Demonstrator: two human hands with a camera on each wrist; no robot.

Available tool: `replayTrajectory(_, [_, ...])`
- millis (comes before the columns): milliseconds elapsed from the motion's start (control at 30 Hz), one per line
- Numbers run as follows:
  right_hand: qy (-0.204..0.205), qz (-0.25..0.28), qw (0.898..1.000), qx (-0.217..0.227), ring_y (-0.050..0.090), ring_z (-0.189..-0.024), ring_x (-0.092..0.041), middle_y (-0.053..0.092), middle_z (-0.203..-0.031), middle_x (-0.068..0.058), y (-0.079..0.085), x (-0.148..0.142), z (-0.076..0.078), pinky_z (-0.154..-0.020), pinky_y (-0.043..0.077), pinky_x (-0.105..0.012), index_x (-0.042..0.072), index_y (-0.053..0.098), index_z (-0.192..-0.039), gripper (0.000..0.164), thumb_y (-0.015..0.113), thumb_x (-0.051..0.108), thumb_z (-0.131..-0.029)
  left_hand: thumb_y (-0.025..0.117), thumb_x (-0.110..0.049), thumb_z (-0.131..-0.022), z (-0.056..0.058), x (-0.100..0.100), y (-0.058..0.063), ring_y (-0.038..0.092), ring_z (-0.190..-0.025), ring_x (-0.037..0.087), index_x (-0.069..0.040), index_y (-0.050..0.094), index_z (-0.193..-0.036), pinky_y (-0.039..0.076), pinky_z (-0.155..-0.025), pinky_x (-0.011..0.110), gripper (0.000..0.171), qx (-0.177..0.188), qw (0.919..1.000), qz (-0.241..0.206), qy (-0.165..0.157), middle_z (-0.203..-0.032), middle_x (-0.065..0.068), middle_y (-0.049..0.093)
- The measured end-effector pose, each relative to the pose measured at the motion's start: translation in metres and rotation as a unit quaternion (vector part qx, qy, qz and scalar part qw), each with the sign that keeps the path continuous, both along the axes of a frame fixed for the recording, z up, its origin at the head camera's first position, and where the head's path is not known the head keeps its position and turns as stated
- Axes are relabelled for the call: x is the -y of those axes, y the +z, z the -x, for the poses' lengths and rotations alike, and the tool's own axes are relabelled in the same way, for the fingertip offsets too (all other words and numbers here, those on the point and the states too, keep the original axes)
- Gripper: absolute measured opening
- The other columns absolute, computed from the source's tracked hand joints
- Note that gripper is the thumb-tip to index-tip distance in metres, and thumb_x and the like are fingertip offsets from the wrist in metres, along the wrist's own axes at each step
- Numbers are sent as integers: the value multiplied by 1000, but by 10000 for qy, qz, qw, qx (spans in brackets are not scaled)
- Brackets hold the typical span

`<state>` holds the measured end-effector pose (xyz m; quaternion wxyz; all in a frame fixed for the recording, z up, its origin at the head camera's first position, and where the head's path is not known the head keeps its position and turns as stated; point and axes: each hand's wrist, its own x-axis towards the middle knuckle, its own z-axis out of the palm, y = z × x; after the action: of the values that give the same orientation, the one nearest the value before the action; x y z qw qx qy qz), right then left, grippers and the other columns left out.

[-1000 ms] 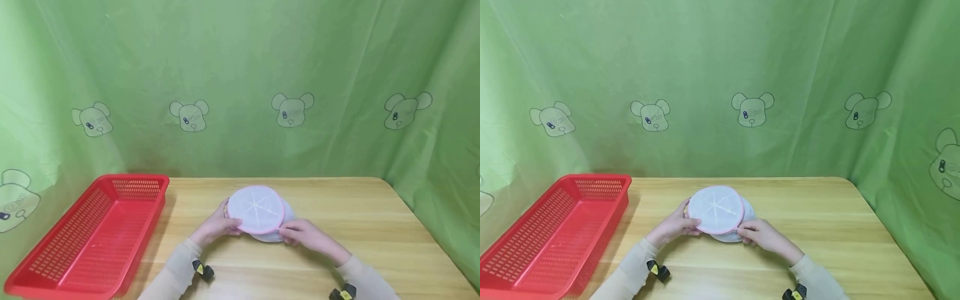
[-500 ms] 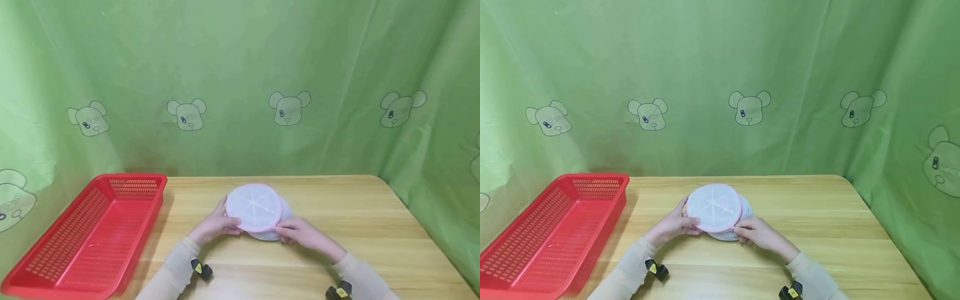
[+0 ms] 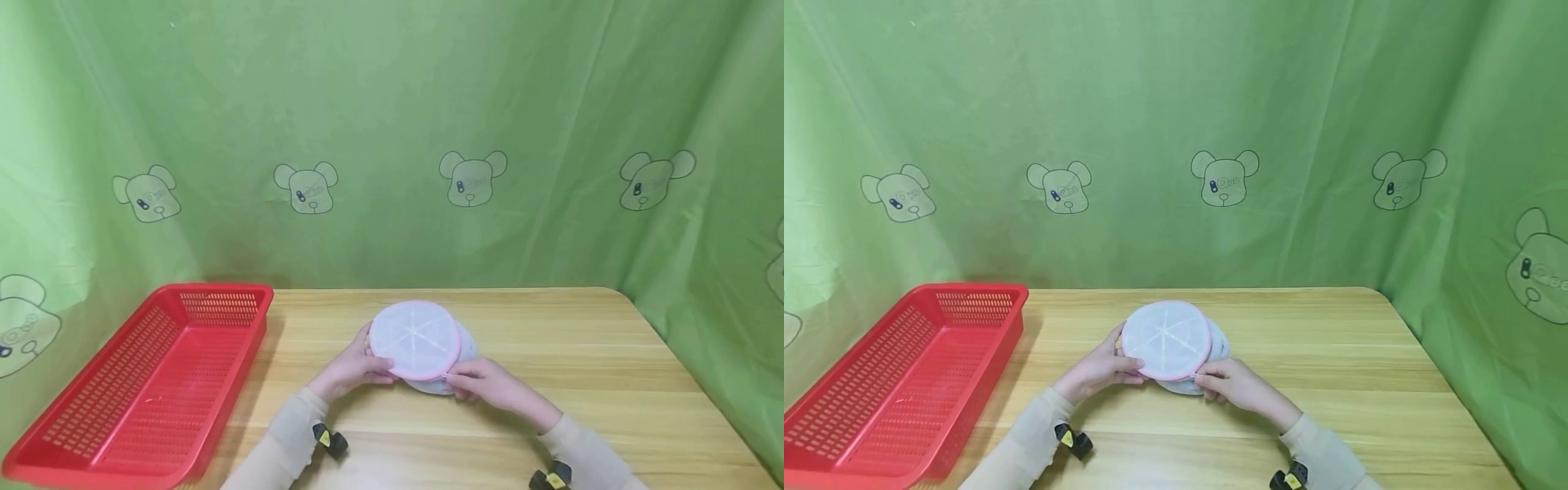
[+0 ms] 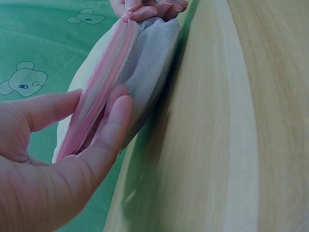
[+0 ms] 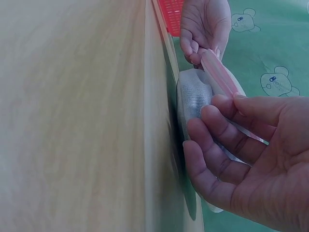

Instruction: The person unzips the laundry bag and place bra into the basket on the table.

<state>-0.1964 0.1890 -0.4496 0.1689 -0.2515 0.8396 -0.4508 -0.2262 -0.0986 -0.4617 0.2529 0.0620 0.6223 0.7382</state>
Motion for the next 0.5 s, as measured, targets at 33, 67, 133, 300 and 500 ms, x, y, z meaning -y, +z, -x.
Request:
replayTrajectory(33, [3, -12, 10000, 0, 62, -73, -12, 65, -77, -12, 0, 0, 0, -65, 59, -29, 3, 67, -87, 28, 54, 25, -99, 60, 10, -85, 0, 0, 0, 71, -79, 25, -23, -7, -157, 62, -80, 42, 104, 3, 10000, 1, 2, -115, 31, 60])
replayTrajectory(67, [3, -19, 10000, -3, 62, -73, -12, 65, -78, -12, 0, 0, 0, -65, 59, -29, 3, 67, -88, 28, 54, 25, -99, 60, 10, -85, 0, 0, 0, 71, -79, 25, -23, -7, -157, 62, -80, 42, 104, 3, 10000, 3, 2, -115, 31, 60])
replayTrajectory(133, [2, -24, 10000, -12, 62, -73, -13, 65, -78, -12, 0, 0, 1, -65, 59, -29, 3, 67, -88, 28, 54, 25, -99, 59, 11, -85, 0, 0, 0, 71, -78, 25, -24, -5, -157, 62, -80, 42, 103, -15, 10000, -5, -6, -114, 31, 60])
replayTrajectory(300, [-4, -15, 10000, -15, 62, -72, -13, 66, -78, -13, 0, -1, 1, -65, 59, -29, 3, 68, -89, 28, 54, 25, -99, 58, 11, -85, 0, 1, 1, 71, -76, 25, -25, -4, -157, 62, -78, 40, 101, -32, 10000, -36, -11, -107, 29, 63])
replayTrajectory(500, [13, 21, 10000, 17, 61, -71, -11, 65, -77, -13, 0, -1, 1, -64, 58, -28, 1, 67, -87, 29, 54, 24, -99, 57, 11, -86, 0, 1, 3, 71, -75, 24, -25, -4, -157, 62, -78, 40, 101, -33, 10000, -29, -24, -103, 27, 65])
